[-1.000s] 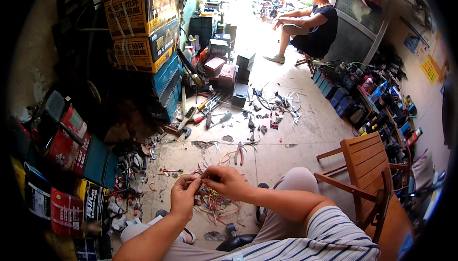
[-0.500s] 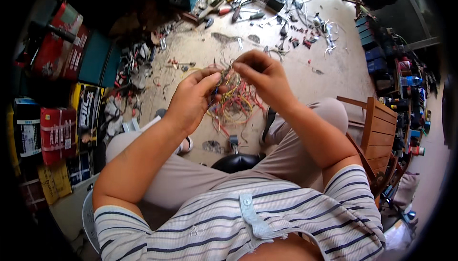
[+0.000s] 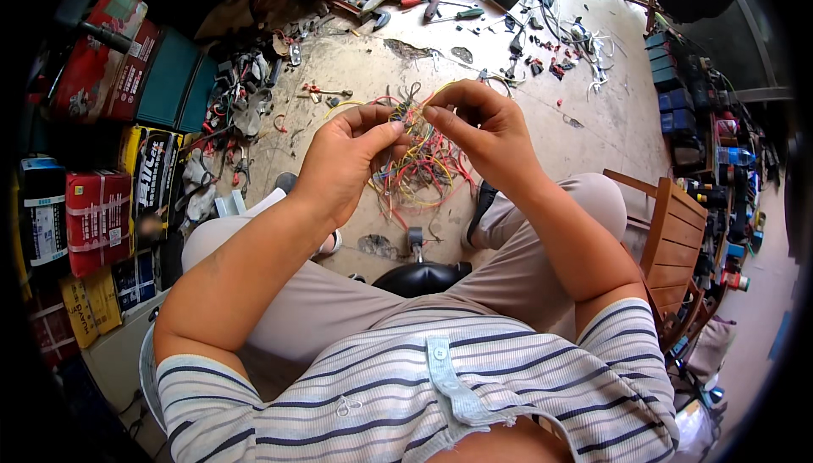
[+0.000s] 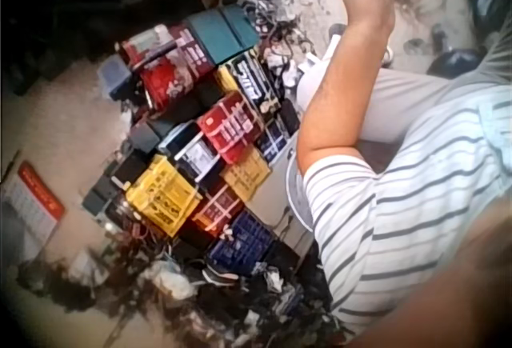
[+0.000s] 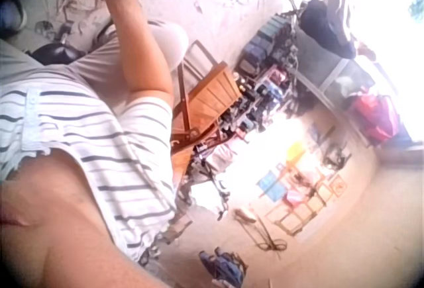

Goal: The person sits cross-legged on the floor and manipulates a tangled bundle of multicolored wires with both hands. They repeatedly twist, separate, and inspect the wire ends, attempting to untangle or prepare the bundle for connection.

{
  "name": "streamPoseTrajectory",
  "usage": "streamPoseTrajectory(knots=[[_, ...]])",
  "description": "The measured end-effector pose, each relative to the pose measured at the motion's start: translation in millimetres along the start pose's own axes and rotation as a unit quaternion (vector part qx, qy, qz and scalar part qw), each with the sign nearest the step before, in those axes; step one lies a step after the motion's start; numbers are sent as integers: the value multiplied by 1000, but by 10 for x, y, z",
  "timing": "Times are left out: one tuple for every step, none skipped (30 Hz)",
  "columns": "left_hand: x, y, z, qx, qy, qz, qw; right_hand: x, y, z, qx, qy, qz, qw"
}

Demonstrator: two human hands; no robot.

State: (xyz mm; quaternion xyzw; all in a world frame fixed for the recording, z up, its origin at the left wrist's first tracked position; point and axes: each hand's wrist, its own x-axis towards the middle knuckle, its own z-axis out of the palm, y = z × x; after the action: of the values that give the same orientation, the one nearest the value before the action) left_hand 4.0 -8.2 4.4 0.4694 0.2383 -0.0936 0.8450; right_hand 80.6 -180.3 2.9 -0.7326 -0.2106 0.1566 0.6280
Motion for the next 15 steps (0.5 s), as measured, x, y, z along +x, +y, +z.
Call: streamPoseTrajectory(knots=[[2,-9,-3,1,3,1,1000,-7,-16,2,-24,-2,-5,1000],[2,-18,-4,2,5,2,1000,-15,-37,5,-47,-3,-9,999],[2,-26,-4,3,8,3,1000,-21,-51,7,-71,-4,-14,997],[2,-33,-4,6,8,6,1000,-24,-58,6,-84,-9,-17,996],[2,-39,-5,8,8,9,1000,-22,-63,4,-97,-13,-19,995],[0,-43,-6,10,8,13,1000,-21,-67,3,-110,-18,-22,994],[4,-50,-8,12,9,13,1000,-23,-68,1,-110,-20,-21,993],[8,-54,-10,14,11,13,1000,-24,-69,1,-111,-23,-19,993],[10,-58,-12,16,13,13,1000,-26,-67,1,-112,-25,-18,993],[15,-65,-11,17,12,14,1000,-26,-52,-3,-112,-26,-19,993],[18,-70,-9,18,12,14,1000,-26,-29,-5,-112,-28,-19,993],[19,-74,-6,19,12,14,1000,-27,-17,-7,-113,-29,-20,993],[13,-69,-4,21,13,14,1000,-27,-17,-4,-115,-30,-13,993],[4,-61,2,23,15,15,1000,-27,-22,-3,-118,-31,-5,993],[-2,-55,5,24,16,15,999,-26,-29,-1,-120,-33,2,992]])
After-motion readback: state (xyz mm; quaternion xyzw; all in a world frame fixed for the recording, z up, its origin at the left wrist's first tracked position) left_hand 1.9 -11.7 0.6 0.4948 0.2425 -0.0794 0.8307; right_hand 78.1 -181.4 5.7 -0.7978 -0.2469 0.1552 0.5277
